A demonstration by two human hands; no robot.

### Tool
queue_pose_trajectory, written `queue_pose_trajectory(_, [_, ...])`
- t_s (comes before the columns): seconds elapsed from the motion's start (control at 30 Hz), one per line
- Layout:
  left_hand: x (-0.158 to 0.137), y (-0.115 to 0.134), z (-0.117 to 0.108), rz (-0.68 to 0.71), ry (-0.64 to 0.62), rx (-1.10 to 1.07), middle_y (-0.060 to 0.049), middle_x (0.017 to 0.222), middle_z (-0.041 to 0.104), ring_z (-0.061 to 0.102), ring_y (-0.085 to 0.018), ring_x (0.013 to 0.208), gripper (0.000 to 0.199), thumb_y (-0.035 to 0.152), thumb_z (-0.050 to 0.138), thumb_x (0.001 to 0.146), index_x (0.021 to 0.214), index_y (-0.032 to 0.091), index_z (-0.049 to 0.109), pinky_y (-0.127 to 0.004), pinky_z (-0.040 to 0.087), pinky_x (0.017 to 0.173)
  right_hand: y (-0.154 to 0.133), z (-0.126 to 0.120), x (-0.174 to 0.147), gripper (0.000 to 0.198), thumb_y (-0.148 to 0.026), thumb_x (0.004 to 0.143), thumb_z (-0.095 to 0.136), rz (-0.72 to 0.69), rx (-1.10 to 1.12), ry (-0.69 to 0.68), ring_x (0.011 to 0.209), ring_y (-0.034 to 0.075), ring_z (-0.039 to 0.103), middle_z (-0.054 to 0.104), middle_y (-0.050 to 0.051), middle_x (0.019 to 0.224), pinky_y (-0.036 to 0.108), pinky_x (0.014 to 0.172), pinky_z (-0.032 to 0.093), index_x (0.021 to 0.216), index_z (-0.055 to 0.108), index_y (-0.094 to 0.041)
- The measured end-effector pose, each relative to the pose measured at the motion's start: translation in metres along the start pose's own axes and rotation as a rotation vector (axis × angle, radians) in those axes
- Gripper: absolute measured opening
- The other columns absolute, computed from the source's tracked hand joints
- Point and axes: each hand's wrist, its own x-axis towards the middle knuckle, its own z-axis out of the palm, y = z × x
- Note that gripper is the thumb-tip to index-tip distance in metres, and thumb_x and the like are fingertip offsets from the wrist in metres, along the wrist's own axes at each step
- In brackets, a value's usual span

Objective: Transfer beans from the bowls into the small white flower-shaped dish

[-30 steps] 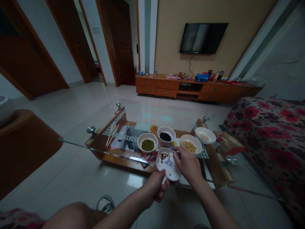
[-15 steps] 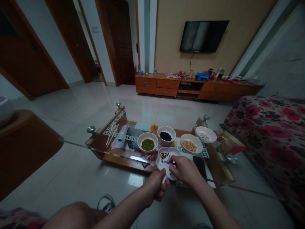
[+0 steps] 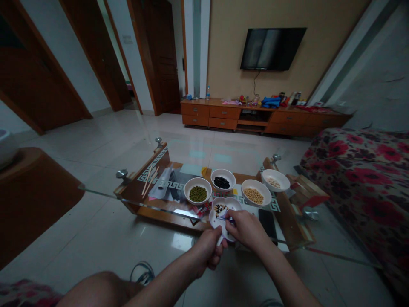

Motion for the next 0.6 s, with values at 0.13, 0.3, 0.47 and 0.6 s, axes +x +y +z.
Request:
queue_pose_trajectory(0.13, [-0.0015, 0.0013, 0.0012, -0.012, 0.004, -0.007, 0.009, 0.043, 0.027, 0.014, -0.006, 0.029, 0.049, 0.055, 0.023, 0.092, 0.068, 0.02, 0.047, -0.023, 0.006, 0.04, -0.0001, -0.0008, 0.0001, 0.024, -0.034, 0.087, 0.047, -0.005, 0.001, -0.004, 0.086, 0.02, 0.064, 0.07, 0.006, 0.091, 0.025, 0.069, 0.036, 0.099, 0.065, -0.024])
queue_pose_trajectory(0.3, [-0.0005, 0.0013, 0.0008, -0.003, 0.01, 0.006, 0.009, 0.041, 0.025, 0.014, -0.006, 0.029, 0.049, 0.055, 0.022, 0.093, 0.068, 0.021, 0.047, -0.022, 0.006, 0.04, 0.0005, 0.0009, 0.0012, 0.024, -0.033, 0.086, 0.046, -0.012, 0.004, 0.001, 0.083, 0.019, 0.064, 0.07, 0.006, 0.088, 0.025, 0.067, 0.035, 0.098, 0.065, -0.024])
queue_pose_trajectory(0.47, [-0.0021, 0.0019, 0.001, 0.003, 0.004, -0.007, 0.009, 0.042, 0.026, 0.014, -0.006, 0.029, 0.049, 0.054, 0.023, 0.093, 0.069, 0.02, 0.048, -0.022, 0.005, 0.04, 0.0004, 0.0023, 0.0009, 0.025, -0.032, 0.087, 0.045, -0.022, 0.005, 0.01, 0.082, 0.02, 0.064, 0.07, 0.006, 0.087, 0.026, 0.067, 0.035, 0.097, 0.066, -0.024])
queue_pose_trajectory(0.6, [-0.0036, 0.0024, 0.0018, 0.006, 0.005, -0.012, 0.009, 0.041, 0.026, 0.014, -0.006, 0.029, 0.049, 0.053, 0.022, 0.093, 0.068, 0.02, 0.047, -0.023, 0.005, 0.04, -0.0012, 0.0001, -0.0004, 0.025, -0.031, 0.088, 0.045, -0.026, 0.018, 0.012, 0.086, 0.02, 0.063, 0.07, 0.006, 0.09, 0.026, 0.069, 0.035, 0.098, 0.066, -0.023])
